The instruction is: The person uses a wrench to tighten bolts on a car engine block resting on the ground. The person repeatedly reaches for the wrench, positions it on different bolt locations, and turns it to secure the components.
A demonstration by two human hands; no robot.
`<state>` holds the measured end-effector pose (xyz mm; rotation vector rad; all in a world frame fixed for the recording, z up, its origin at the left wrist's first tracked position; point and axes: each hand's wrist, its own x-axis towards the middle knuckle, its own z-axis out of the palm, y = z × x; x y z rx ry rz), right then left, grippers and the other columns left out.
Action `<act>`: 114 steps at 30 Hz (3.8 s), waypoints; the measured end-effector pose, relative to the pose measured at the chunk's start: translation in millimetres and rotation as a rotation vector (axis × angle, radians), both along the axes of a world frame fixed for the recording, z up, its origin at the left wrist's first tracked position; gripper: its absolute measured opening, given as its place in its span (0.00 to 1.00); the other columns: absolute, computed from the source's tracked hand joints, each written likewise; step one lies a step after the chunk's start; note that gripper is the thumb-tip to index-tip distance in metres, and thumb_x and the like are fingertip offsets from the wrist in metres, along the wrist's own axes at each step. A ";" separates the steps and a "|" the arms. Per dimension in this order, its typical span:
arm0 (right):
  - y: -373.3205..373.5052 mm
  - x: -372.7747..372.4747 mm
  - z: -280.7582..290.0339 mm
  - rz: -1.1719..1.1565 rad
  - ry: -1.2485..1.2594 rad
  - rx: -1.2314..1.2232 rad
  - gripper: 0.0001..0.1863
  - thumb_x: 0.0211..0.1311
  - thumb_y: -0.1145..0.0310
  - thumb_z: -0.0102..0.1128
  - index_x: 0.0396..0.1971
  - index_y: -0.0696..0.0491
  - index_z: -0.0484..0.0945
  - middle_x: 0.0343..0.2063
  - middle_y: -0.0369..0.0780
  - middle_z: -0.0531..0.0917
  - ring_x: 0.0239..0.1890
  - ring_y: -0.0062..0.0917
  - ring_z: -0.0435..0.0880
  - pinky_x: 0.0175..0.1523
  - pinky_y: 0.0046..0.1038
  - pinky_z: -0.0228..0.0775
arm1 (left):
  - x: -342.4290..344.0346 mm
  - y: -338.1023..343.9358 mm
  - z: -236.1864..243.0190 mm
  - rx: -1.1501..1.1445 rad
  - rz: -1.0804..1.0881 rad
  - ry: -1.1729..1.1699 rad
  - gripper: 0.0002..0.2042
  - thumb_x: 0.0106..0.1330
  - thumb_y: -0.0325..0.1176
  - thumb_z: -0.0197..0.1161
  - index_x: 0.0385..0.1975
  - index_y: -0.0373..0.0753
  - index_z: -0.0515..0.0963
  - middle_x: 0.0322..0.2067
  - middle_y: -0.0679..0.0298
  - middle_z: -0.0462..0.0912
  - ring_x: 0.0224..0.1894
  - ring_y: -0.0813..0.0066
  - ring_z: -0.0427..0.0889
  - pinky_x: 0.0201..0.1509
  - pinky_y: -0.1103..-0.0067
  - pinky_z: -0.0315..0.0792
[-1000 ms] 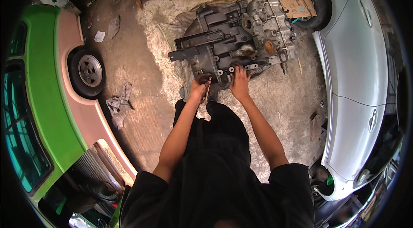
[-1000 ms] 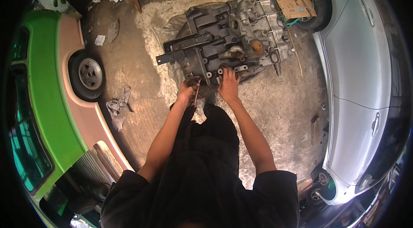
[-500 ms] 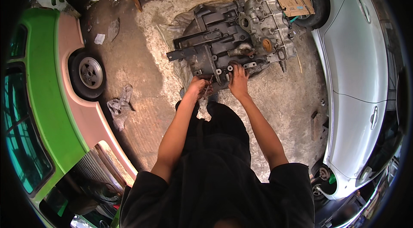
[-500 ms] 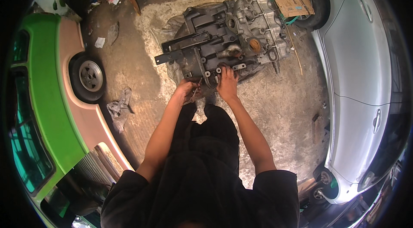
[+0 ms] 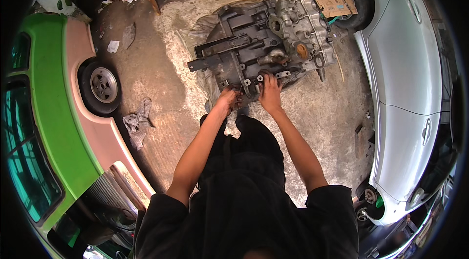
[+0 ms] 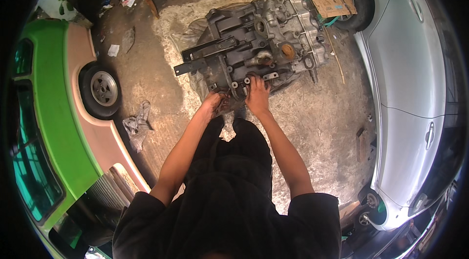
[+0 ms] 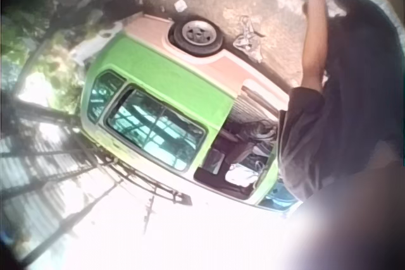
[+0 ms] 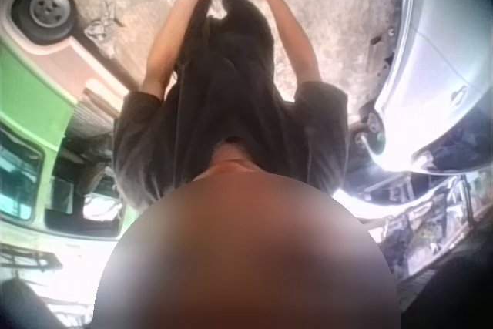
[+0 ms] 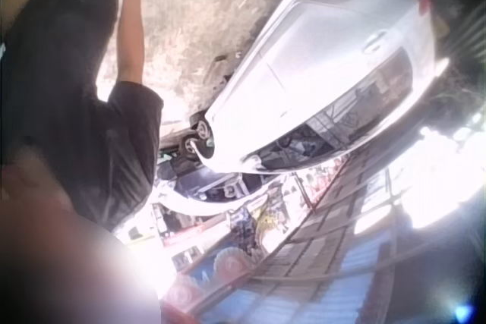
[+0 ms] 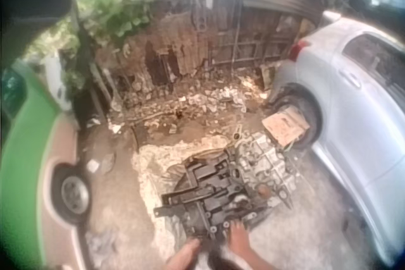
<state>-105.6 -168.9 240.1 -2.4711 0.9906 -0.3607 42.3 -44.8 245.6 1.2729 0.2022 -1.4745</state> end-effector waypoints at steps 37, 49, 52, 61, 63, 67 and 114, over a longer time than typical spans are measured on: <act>-0.5 1.0 3.9 0.012 0.012 -0.019 0.23 0.62 0.72 0.53 0.58 0.51 0.64 0.55 0.43 0.69 0.58 0.40 0.66 0.62 0.51 0.51 | 42.0 0.6 4.0 0.025 -0.354 -0.722 0.06 0.49 0.19 0.66 0.28 0.25 0.82 0.23 0.57 0.84 0.19 0.70 0.81 0.19 0.76 0.74; 1.9 2.5 6.8 0.000 0.012 -0.012 0.23 0.63 0.71 0.52 0.58 0.51 0.64 0.54 0.44 0.68 0.58 0.41 0.67 0.62 0.52 0.51 | 77.8 -52.3 10.4 0.133 -0.784 -0.699 0.08 0.45 0.21 0.68 0.25 0.24 0.81 0.23 0.56 0.85 0.24 0.70 0.83 0.24 0.75 0.73; 2.2 3.0 7.5 -0.007 0.018 -0.005 0.22 0.63 0.71 0.52 0.58 0.51 0.65 0.54 0.43 0.69 0.58 0.40 0.67 0.62 0.51 0.51 | 83.3 -63.2 26.5 0.205 -0.925 -0.752 0.10 0.44 0.28 0.70 0.23 0.25 0.82 0.21 0.57 0.84 0.24 0.70 0.83 0.25 0.74 0.72; 2.2 2.8 3.6 -0.016 0.014 -0.032 0.22 0.62 0.71 0.53 0.57 0.50 0.65 0.54 0.42 0.69 0.57 0.38 0.68 0.63 0.50 0.51 | 90.9 -68.3 34.6 0.183 -1.002 -0.729 0.13 0.44 0.33 0.72 0.22 0.28 0.82 0.20 0.58 0.83 0.23 0.71 0.82 0.28 0.73 0.71; 2.0 2.9 3.6 -0.015 0.006 -0.028 0.22 0.62 0.71 0.53 0.57 0.50 0.65 0.54 0.42 0.70 0.57 0.39 0.68 0.63 0.49 0.51 | 94.1 -70.0 32.2 0.173 -1.045 -0.726 0.12 0.44 0.33 0.72 0.21 0.28 0.82 0.20 0.58 0.82 0.24 0.71 0.81 0.27 0.73 0.71; 2.2 3.2 6.9 -0.012 -0.016 -0.014 0.22 0.62 0.71 0.53 0.57 0.50 0.65 0.53 0.43 0.70 0.57 0.39 0.68 0.63 0.50 0.50 | 95.5 -73.9 32.2 0.193 -1.062 -0.742 0.13 0.44 0.34 0.72 0.20 0.28 0.81 0.20 0.58 0.82 0.23 0.71 0.80 0.26 0.73 0.70; 2.4 4.4 7.0 -0.010 0.002 -0.043 0.21 0.63 0.71 0.51 0.56 0.52 0.66 0.53 0.44 0.70 0.57 0.40 0.68 0.63 0.53 0.50 | 31.6 -18.6 53.2 0.009 -0.386 -0.940 0.09 0.66 0.28 0.56 0.29 0.28 0.79 0.23 0.55 0.83 0.21 0.69 0.81 0.27 0.73 0.73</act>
